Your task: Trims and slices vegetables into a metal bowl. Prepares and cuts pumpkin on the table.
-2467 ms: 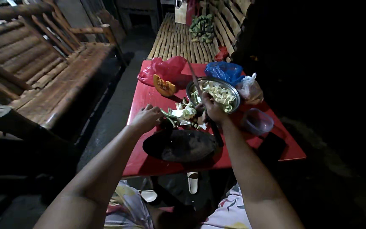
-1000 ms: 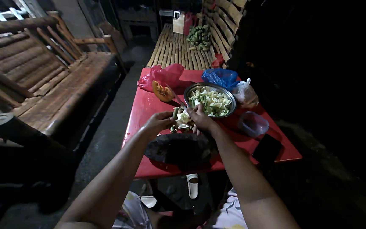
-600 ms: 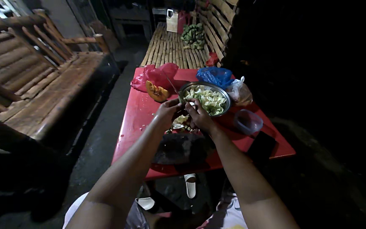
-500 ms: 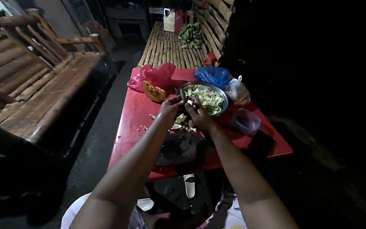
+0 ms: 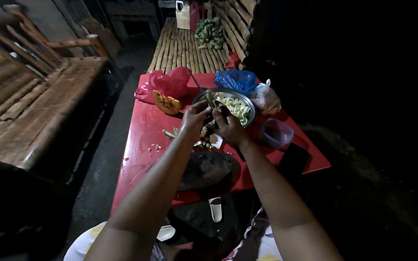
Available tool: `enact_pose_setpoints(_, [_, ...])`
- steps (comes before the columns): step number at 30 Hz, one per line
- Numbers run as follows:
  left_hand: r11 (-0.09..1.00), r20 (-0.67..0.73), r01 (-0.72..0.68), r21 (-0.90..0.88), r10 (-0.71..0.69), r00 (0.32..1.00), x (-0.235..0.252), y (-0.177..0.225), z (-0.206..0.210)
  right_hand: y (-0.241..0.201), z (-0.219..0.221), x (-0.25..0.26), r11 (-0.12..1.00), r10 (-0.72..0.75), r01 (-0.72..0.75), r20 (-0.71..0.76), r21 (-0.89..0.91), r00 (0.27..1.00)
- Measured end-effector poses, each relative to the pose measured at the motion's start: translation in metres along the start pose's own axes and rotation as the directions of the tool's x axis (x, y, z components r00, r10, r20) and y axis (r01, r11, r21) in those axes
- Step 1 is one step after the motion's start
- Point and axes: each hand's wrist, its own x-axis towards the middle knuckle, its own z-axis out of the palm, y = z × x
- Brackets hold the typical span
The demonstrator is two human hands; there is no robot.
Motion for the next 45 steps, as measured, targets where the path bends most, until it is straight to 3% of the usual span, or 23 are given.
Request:
enact_pose_setpoints(6, [0.999,-0.009,-0.03,0.028,0.03,1.0,0.0,-0.001,-0.004,-0.003,0.004,0.001,0.999,0.033,-0.033,0.026,-0.012,0.999])
enact_pose_setpoints(18, [0.975,0.075,-0.123,0.187,0.111,0.991,0.016,-0.014,0.013,0.004,0.002,0.015,0.995,0.092,-0.086,-0.129,0.054,0.987])
enact_pose_setpoints(27, [0.953,0.202,-0.016,0.303,-0.048,0.978,0.027,-0.027,0.011,0.027,-0.008,0.029,0.966,0.251,-0.244,-0.077,0.089,0.965])
enact_pose_setpoints(32, [0.895,0.097,0.023,0.446,-0.074,0.992,0.06,-0.035,0.004,0.029,-0.015,0.033,0.906,0.417,-0.412,-0.038,0.091,0.908])
enact_pose_setpoints(38, [0.895,0.098,-0.085,0.437,0.047,0.994,0.067,-0.008,0.0,0.031,-0.025,0.029,0.908,0.402,-0.391,-0.051,0.151,0.914])
enact_pose_setpoints(42, [0.87,0.034,-0.132,0.474,0.131,0.991,0.049,0.008,-0.039,0.008,-0.019,0.02,0.9,0.42,-0.425,0.075,0.095,0.905])
enact_pose_setpoints(45, [0.756,-0.013,-0.091,0.648,0.131,0.991,0.035,0.006,-0.096,-0.007,-0.007,0.016,0.883,0.443,-0.467,0.239,0.054,0.864])
